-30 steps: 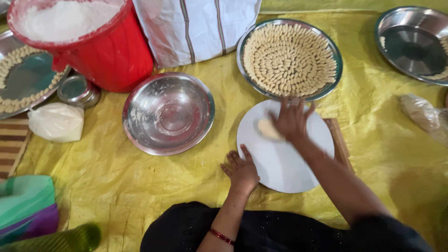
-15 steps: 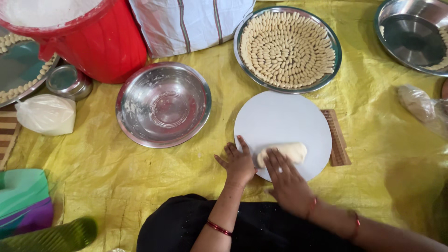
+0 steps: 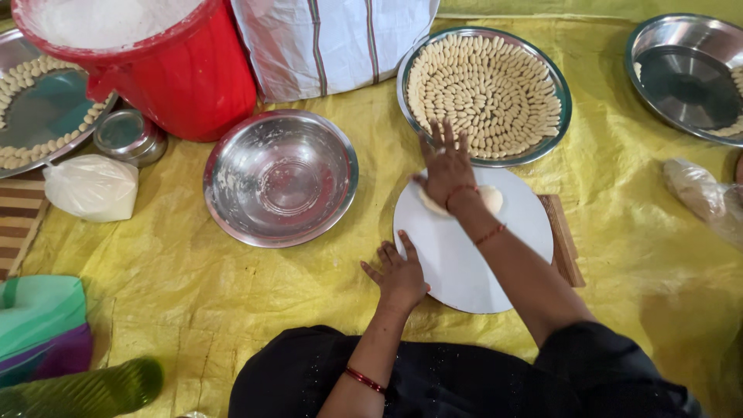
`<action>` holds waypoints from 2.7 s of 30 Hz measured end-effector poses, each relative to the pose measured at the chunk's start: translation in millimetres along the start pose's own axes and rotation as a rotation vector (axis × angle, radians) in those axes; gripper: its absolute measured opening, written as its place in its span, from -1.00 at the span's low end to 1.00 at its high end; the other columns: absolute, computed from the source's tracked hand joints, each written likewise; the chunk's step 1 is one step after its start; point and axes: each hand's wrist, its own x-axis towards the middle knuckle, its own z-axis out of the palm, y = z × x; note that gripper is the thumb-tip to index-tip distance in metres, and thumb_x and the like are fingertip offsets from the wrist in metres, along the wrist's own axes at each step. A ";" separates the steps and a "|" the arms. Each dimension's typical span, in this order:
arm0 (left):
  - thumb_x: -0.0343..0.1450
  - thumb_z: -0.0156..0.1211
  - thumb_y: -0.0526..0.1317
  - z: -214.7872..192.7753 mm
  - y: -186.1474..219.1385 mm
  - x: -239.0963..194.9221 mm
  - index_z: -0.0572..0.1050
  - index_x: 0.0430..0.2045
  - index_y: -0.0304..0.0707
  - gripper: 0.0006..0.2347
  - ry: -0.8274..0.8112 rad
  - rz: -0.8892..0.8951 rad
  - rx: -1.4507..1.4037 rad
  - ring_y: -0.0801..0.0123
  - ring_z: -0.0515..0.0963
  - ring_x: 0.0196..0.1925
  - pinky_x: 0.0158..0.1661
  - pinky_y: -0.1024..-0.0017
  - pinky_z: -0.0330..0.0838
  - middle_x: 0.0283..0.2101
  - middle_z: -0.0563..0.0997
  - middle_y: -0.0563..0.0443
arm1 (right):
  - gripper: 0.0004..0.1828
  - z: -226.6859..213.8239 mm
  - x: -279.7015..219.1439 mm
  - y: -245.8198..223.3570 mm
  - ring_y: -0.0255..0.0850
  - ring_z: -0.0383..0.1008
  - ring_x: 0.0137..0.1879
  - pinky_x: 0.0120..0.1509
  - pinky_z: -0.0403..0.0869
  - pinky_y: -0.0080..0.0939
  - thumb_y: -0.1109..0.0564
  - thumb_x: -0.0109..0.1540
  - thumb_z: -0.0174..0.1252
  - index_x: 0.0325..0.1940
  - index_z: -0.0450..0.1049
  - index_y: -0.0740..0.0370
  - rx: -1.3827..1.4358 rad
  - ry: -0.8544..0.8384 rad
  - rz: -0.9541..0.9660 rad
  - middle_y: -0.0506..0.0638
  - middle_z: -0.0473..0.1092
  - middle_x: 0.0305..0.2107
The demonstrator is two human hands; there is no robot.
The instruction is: The person sits on a yellow tarp and shapes small pieces of dough into ridged, oblong forms using a wooden grooved tool. They roll the dough between their palms, press it into the tool, and place the finished pieces onto a nearby metal tray.
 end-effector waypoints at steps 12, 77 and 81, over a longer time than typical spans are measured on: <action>0.26 0.52 -0.01 -12.2 6.6 -15.5 -0.53 0.44 -0.29 0.17 -0.068 -0.013 -0.042 -0.27 -0.34 0.58 0.32 -0.53 -0.57 0.53 -0.29 -0.50 | -0.16 1.8 -198.5 -18.1 0.09 -0.19 0.59 0.58 -0.19 0.15 -0.16 0.29 0.03 0.48 -0.02 0.40 0.283 -0.202 -0.354 0.29 -0.05 0.47; 0.50 -0.74 0.39 44.6 118.9 -60.7 -0.43 0.52 -0.14 -0.22 0.121 0.981 -0.826 0.08 -0.51 0.66 0.53 0.10 -0.54 0.63 -0.46 -0.06 | -0.17 -33.1 -183.6 53.8 0.07 -0.09 0.62 0.60 -0.02 0.01 -0.39 0.38 -0.33 0.65 -0.13 0.01 1.977 0.439 0.414 0.00 -0.20 0.62; 0.52 -0.72 0.40 19.9 134.3 -40.7 -0.36 0.55 -0.15 -0.22 0.443 1.051 -0.654 0.05 -0.49 0.69 0.58 0.08 -0.55 0.65 -0.43 -0.07 | -0.09 -31.6 -186.8 42.7 0.01 -0.22 0.67 0.65 -0.14 0.01 -0.48 0.37 -0.41 0.66 -0.16 0.06 1.909 0.452 0.321 0.03 -0.24 0.63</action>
